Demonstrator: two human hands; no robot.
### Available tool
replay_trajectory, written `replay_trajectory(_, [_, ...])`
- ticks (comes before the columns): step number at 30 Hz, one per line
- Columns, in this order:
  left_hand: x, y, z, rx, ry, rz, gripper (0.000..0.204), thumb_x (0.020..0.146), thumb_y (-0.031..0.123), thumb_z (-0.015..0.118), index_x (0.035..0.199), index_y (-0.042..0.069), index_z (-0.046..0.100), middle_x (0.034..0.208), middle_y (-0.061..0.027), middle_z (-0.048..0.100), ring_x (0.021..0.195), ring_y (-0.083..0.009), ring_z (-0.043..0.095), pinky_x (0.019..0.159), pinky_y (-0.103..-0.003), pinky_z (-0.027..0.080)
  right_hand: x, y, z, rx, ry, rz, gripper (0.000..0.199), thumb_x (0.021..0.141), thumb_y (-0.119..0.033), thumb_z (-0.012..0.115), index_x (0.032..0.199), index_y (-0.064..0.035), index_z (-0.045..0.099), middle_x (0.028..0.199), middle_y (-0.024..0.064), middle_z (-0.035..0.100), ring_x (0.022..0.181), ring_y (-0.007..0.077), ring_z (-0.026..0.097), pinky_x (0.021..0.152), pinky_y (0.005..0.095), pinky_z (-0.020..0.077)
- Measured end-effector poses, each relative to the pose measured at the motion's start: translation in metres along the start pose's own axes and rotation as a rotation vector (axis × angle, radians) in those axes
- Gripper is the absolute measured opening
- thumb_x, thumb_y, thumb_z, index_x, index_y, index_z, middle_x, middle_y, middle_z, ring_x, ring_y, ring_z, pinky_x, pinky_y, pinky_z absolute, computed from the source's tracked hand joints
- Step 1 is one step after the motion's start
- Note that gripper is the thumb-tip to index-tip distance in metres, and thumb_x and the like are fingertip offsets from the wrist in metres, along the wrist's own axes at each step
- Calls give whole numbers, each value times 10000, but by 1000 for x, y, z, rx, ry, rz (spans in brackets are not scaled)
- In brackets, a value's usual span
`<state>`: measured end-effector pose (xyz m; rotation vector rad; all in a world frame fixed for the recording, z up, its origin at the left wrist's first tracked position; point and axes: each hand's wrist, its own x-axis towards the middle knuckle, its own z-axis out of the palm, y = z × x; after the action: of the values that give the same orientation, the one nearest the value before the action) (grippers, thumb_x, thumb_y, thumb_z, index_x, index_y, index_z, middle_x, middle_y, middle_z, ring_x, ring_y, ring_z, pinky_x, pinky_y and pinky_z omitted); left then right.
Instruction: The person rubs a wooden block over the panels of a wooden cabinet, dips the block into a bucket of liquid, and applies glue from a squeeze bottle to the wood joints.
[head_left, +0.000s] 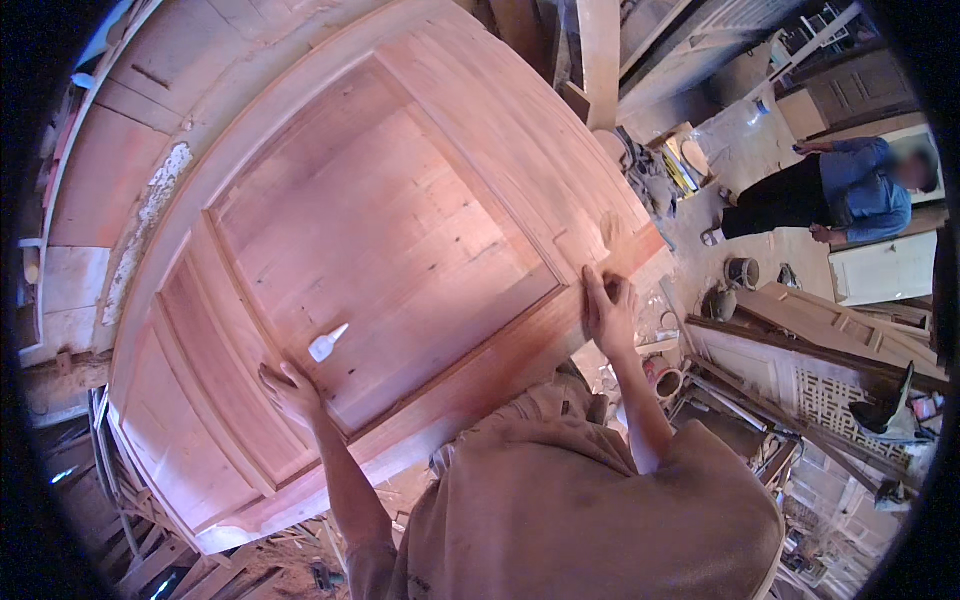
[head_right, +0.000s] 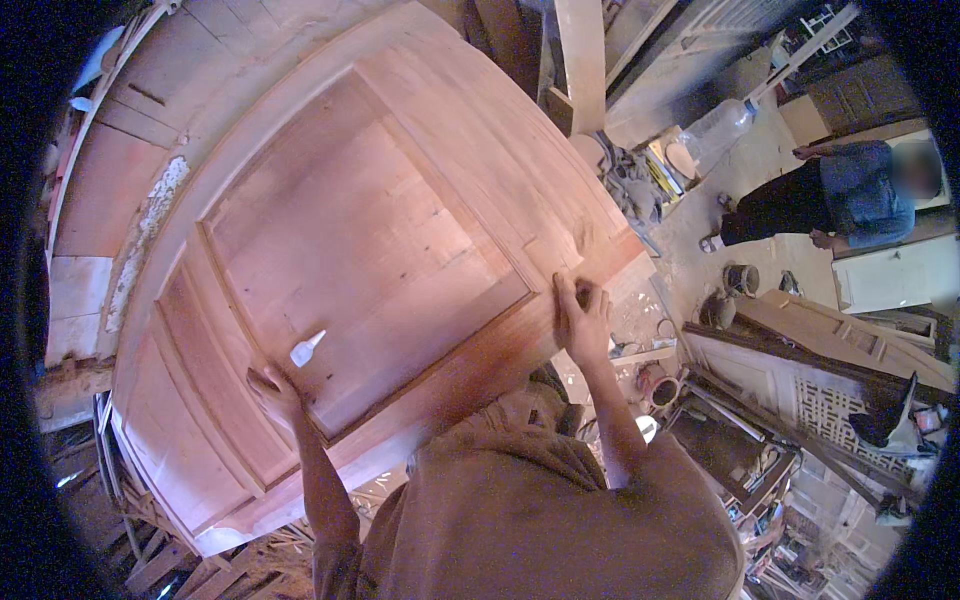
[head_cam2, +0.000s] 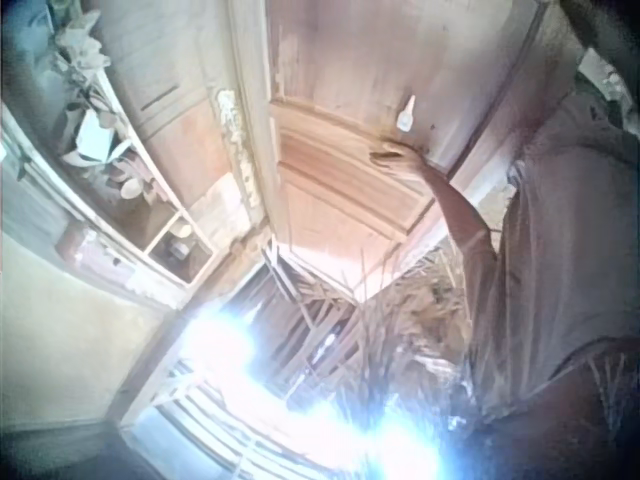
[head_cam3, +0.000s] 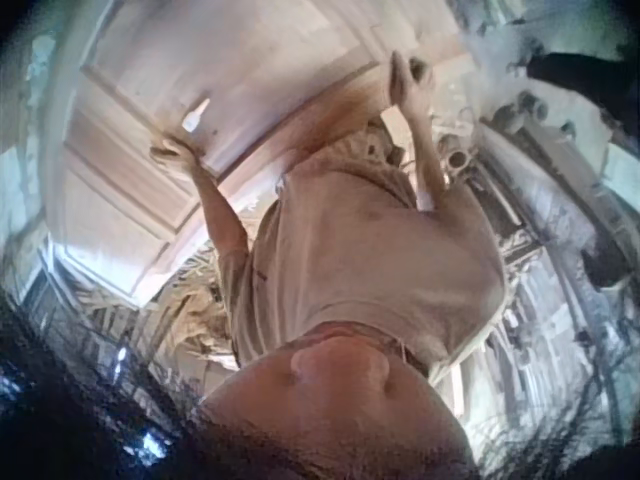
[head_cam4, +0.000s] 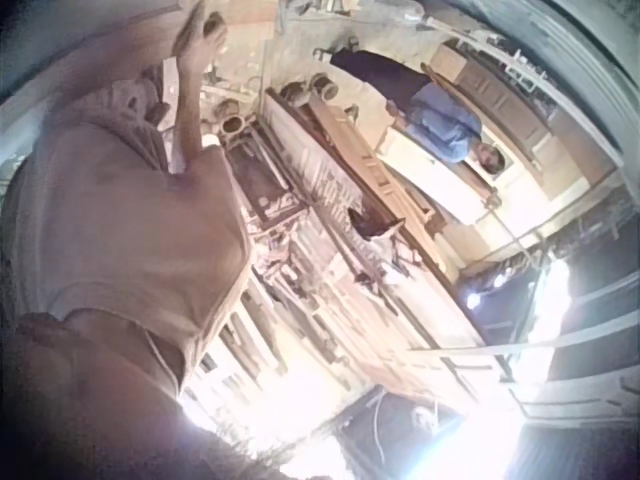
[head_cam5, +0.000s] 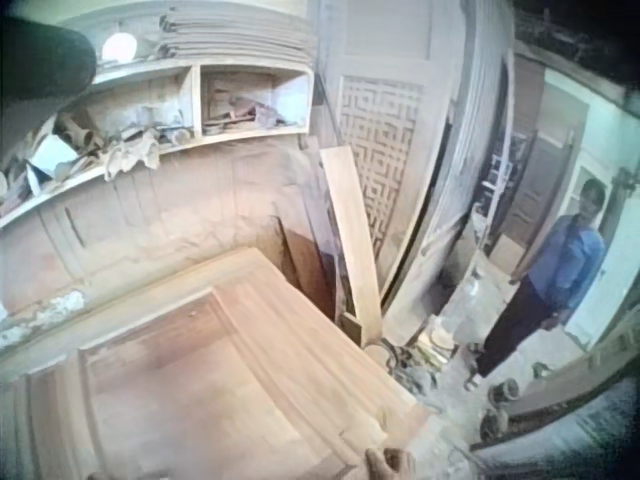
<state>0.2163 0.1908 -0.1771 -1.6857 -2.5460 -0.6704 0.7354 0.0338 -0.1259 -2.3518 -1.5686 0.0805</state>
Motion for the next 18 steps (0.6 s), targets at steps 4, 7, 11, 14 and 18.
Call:
replay_trajectory(4, [2, 0, 2, 29, 9, 10, 661, 987, 507, 421, 1410, -2, 428, 1423, -228, 458, 1306, -395, 444, 1069, -493, 368, 36, 37, 10, -38, 136, -10, 473, 885, -95, 592, 1350, -179, 563, 1082, 197, 555, 1007, 359, 535, 902, 444, 434])
replay_trajectory(7, [1, -2, 3, -46, 18, 9, 681, 984, 525, 407, 1406, -10, 428, 1417, -236, 460, 1299, -398, 448, 1068, -490, 371, 50, 56, 6, 18, 172, -47, 468, 874, -93, 607, 1333, -176, 579, 1061, 198, 553, 992, 355, 534, 887, 438, 440])
replay_trajectory(11, [0, -7, 0, -6, 27, 14, 698, 981, 535, 406, 1401, -21, 429, 1411, -244, 462, 1293, -403, 451, 1067, -484, 375, 53, 70, -22, 53, 194, -31, 418, 874, -126, 629, 1290, -164, 613, 1025, 192, 549, 921, 350, 529, 829, 437, 456])
replay_trajectory(14, [0, -2, 3, -33, 71, 49, 684, 976, 520, 437, 1344, -56, 475, 1345, -269, 512, 1239, -417, 493, 1043, -479, 397, 59, 102, -16, -127, 257, 40, 377, 897, -142, 605, 1273, -161, 627, 1014, 191, 553, 896, 350, 533, 815, 446, 458])
replay_trajectory(18, [2, -9, 4, -9, 94, 65, 682, 976, 530, 423, 1338, -45, 486, 1329, -265, 528, 1228, -418, 503, 1027, -487, 407, 61, 98, 2, -7, 240, 86, 343, 957, -158, 551, 1292, -178, 624, 978, 213, 554, 908, 348, 533, 870, 445, 451])
